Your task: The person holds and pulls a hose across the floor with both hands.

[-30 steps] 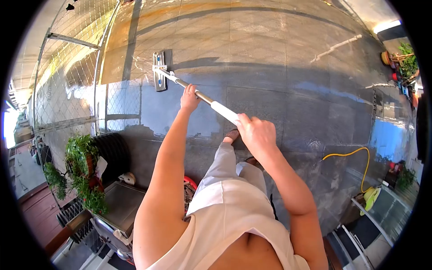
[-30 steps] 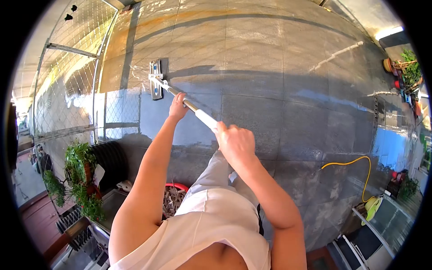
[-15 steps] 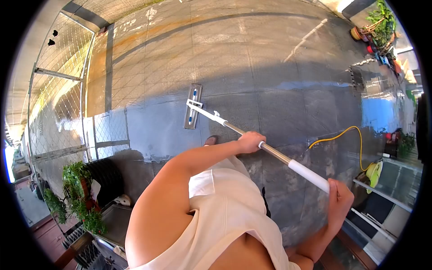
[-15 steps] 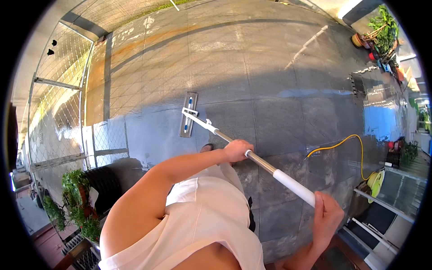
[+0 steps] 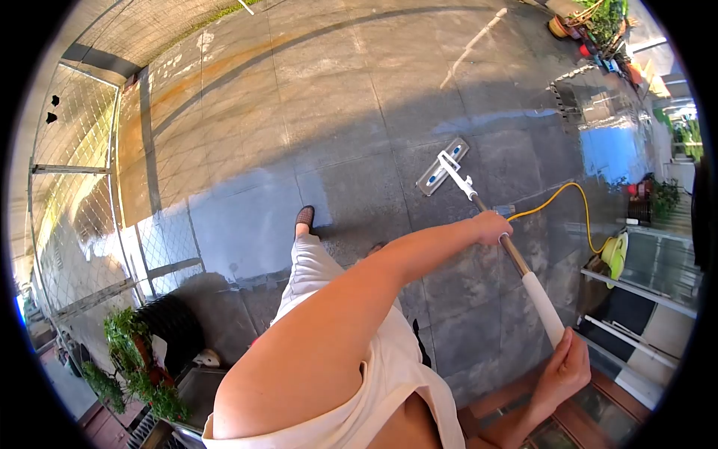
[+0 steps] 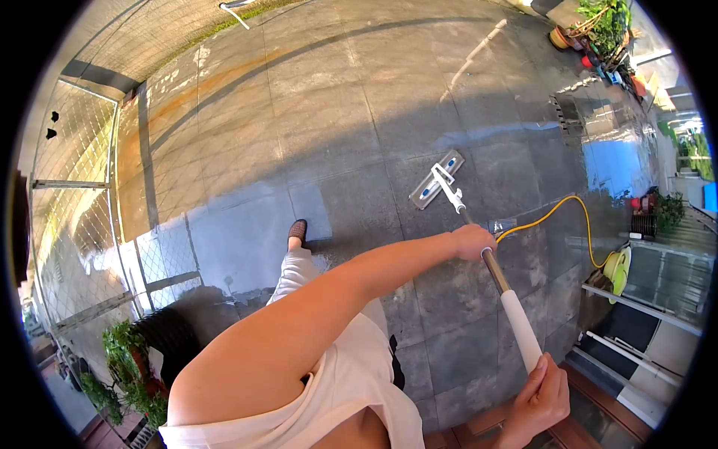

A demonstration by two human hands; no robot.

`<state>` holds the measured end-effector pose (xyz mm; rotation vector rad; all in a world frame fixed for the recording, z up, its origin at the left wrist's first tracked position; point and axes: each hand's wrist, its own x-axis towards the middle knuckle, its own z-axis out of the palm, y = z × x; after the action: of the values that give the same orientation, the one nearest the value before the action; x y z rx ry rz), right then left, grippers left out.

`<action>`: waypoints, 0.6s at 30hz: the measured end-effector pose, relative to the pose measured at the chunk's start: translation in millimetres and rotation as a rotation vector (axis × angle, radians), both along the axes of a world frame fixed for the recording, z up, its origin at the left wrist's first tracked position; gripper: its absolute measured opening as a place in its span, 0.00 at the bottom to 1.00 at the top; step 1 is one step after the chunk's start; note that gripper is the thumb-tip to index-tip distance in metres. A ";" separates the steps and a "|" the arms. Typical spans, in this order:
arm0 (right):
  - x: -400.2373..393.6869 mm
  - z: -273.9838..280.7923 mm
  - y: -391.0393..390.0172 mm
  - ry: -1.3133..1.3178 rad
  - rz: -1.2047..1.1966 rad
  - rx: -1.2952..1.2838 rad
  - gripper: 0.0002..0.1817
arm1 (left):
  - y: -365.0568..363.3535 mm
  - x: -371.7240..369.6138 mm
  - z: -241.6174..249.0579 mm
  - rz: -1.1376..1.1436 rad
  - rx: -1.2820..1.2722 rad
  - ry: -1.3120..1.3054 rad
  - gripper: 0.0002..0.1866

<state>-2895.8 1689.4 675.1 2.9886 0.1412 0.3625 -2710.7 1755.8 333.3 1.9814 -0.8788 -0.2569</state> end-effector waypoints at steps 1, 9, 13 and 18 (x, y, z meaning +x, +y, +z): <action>12.4 -7.2 16.2 -0.030 0.046 0.003 0.08 | 13.8 12.7 -4.2 0.001 0.004 0.000 0.08; 93.5 5.9 134.3 -0.033 0.110 0.235 0.11 | 193.1 64.7 13.0 0.117 0.065 0.063 0.10; 136.1 2.5 210.8 0.049 0.203 0.352 0.10 | 338.1 59.8 19.7 0.256 0.193 0.175 0.11; 177.6 -64.9 356.0 0.261 0.432 0.510 0.07 | 551.6 12.1 -20.6 0.537 0.433 0.347 0.16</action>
<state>-2718.2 2045.4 610.1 3.4804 0.8489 0.0406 -2698.6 2307.4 312.6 2.3871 -0.0512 -0.4875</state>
